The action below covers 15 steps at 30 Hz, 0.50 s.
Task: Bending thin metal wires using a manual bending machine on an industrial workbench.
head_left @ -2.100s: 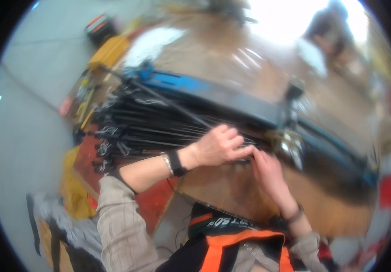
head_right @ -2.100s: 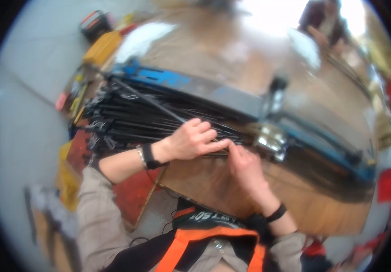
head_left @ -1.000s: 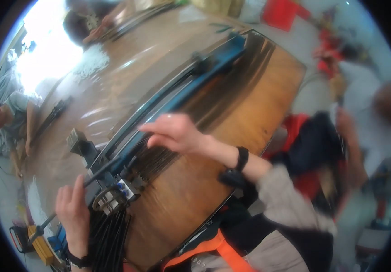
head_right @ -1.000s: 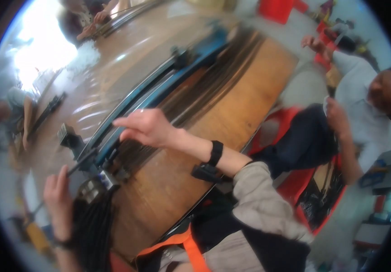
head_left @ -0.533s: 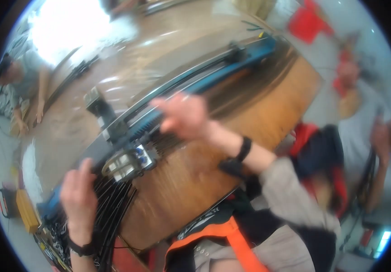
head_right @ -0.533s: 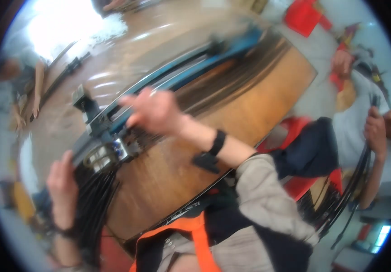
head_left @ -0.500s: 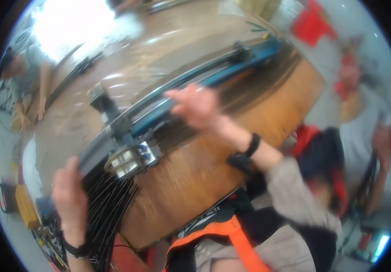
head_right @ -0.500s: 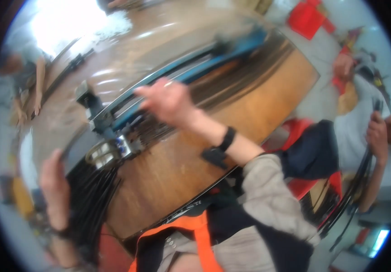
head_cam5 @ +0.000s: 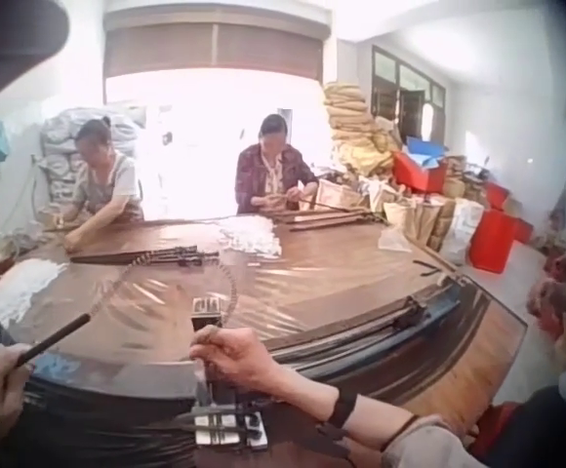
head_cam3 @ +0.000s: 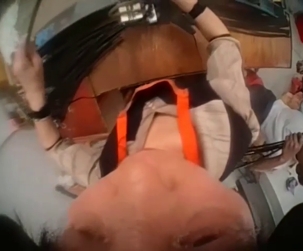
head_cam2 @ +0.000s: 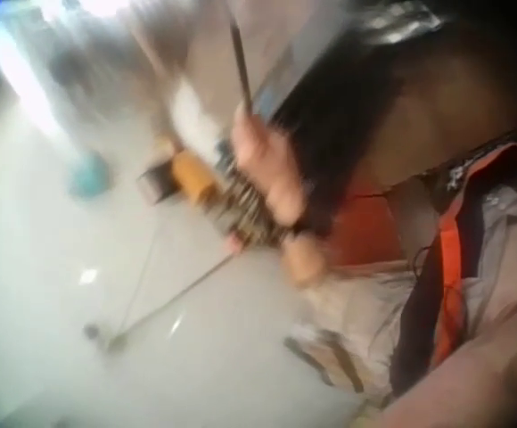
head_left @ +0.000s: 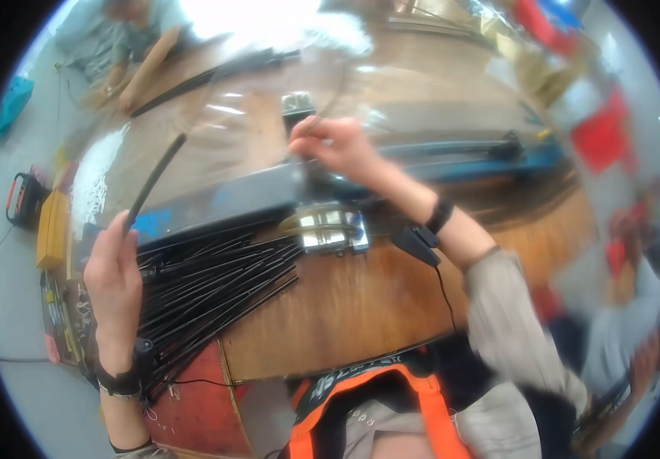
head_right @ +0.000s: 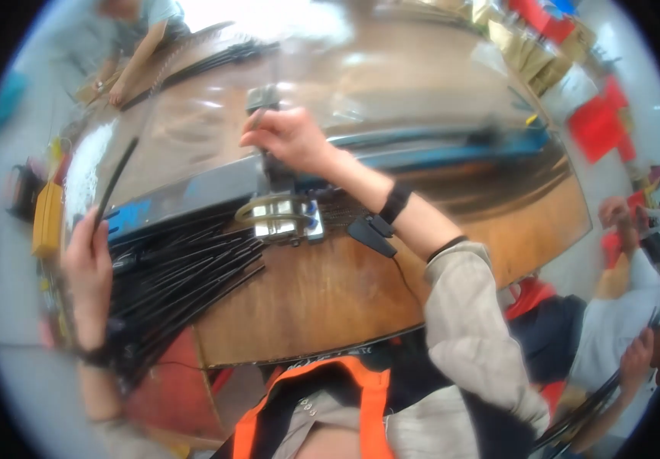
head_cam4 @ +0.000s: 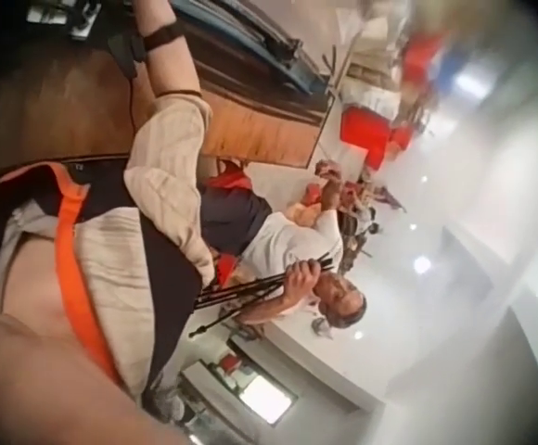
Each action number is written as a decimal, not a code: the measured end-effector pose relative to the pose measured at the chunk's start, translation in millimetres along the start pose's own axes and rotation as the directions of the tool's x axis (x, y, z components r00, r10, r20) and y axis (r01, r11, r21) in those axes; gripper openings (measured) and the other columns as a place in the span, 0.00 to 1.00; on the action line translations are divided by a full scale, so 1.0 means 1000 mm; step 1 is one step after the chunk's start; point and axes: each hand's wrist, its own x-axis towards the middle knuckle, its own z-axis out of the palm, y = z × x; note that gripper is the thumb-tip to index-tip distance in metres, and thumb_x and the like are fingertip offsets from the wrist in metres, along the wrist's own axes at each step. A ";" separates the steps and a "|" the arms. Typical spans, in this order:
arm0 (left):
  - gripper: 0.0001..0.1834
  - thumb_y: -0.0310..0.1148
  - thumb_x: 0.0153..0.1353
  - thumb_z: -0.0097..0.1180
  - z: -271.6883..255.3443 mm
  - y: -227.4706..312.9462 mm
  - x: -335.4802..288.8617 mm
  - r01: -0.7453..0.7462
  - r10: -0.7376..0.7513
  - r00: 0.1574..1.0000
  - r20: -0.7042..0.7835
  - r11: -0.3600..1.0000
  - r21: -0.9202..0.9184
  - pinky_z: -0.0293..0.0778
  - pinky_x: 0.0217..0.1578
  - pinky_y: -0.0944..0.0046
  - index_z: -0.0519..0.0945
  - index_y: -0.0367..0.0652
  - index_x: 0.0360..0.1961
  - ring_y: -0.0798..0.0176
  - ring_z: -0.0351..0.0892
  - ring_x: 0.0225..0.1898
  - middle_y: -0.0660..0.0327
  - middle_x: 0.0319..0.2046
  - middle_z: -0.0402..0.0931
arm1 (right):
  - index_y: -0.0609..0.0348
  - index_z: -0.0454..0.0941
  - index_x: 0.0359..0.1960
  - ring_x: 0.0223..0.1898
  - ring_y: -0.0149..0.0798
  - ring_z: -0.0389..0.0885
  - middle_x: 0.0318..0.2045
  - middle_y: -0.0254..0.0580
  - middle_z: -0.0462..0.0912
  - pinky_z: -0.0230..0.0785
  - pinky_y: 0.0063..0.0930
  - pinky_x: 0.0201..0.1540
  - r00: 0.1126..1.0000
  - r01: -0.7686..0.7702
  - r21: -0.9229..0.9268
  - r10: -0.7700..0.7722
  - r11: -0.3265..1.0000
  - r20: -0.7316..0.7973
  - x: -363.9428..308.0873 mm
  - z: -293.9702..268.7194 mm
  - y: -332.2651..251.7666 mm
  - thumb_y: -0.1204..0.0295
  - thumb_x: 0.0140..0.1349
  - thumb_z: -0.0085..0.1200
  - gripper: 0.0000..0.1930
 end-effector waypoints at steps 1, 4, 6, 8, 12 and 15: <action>0.12 0.24 0.66 0.53 0.001 -0.007 -0.005 0.025 -0.025 1.000 0.017 1.000 -0.009 0.74 0.40 0.58 0.77 0.36 0.51 0.47 0.80 0.37 0.47 0.37 0.79 | 0.58 0.83 0.35 0.28 0.32 0.84 0.26 0.39 0.85 0.75 0.25 0.33 1.000 -0.022 0.014 0.022 1.000 0.001 0.002 -0.001 0.002 0.72 0.63 0.59 0.04; 0.12 0.24 0.66 0.53 0.006 -0.018 -0.016 0.081 -0.079 0.995 0.058 0.996 -0.035 0.74 0.39 0.58 0.77 0.37 0.51 0.47 0.79 0.36 0.47 0.36 0.79 | 0.58 0.83 0.34 0.27 0.31 0.83 0.25 0.39 0.85 0.75 0.25 0.33 0.997 -0.074 0.040 0.073 0.996 0.013 0.007 0.003 0.003 0.71 0.62 0.61 0.04; 0.12 0.24 0.66 0.53 0.011 -0.019 -0.018 0.112 -0.106 0.991 0.078 0.992 -0.066 0.74 0.39 0.59 0.77 0.36 0.50 0.48 0.79 0.35 0.47 0.36 0.79 | 0.58 0.82 0.33 0.27 0.34 0.84 0.25 0.39 0.84 0.75 0.26 0.31 0.993 -0.072 -0.018 0.073 0.997 0.096 0.010 0.011 0.005 0.69 0.62 0.61 0.06; 0.12 0.24 0.66 0.53 0.015 -0.017 -0.015 0.131 -0.124 0.988 0.088 0.989 -0.075 0.74 0.38 0.59 0.77 0.36 0.50 0.48 0.79 0.35 0.47 0.36 0.79 | 0.58 0.81 0.33 0.27 0.36 0.84 0.24 0.39 0.84 0.75 0.27 0.31 0.988 -0.066 -0.039 0.071 0.997 0.139 0.018 0.018 0.002 0.68 0.62 0.61 0.07; 0.12 0.23 0.65 0.54 0.026 -0.014 -0.003 0.079 -0.074 0.996 0.048 0.989 -0.127 0.74 0.37 0.59 0.78 0.37 0.50 0.48 0.78 0.34 0.48 0.35 0.79 | 0.57 0.79 0.30 0.27 0.40 0.84 0.22 0.38 0.83 0.75 0.31 0.32 0.883 -0.002 -0.353 0.168 0.936 0.439 0.027 0.027 -0.007 0.68 0.61 0.59 0.06; 0.13 0.24 0.64 0.55 0.026 -0.021 0.001 0.122 -0.110 0.983 0.145 0.989 -0.081 0.74 0.36 0.58 0.78 0.39 0.50 0.47 0.79 0.34 0.49 0.35 0.79 | 0.52 0.78 0.28 0.28 0.42 0.82 0.21 0.36 0.80 0.72 0.36 0.38 0.968 0.232 -0.587 -0.128 0.776 0.214 0.008 0.006 0.011 0.73 0.56 0.58 0.01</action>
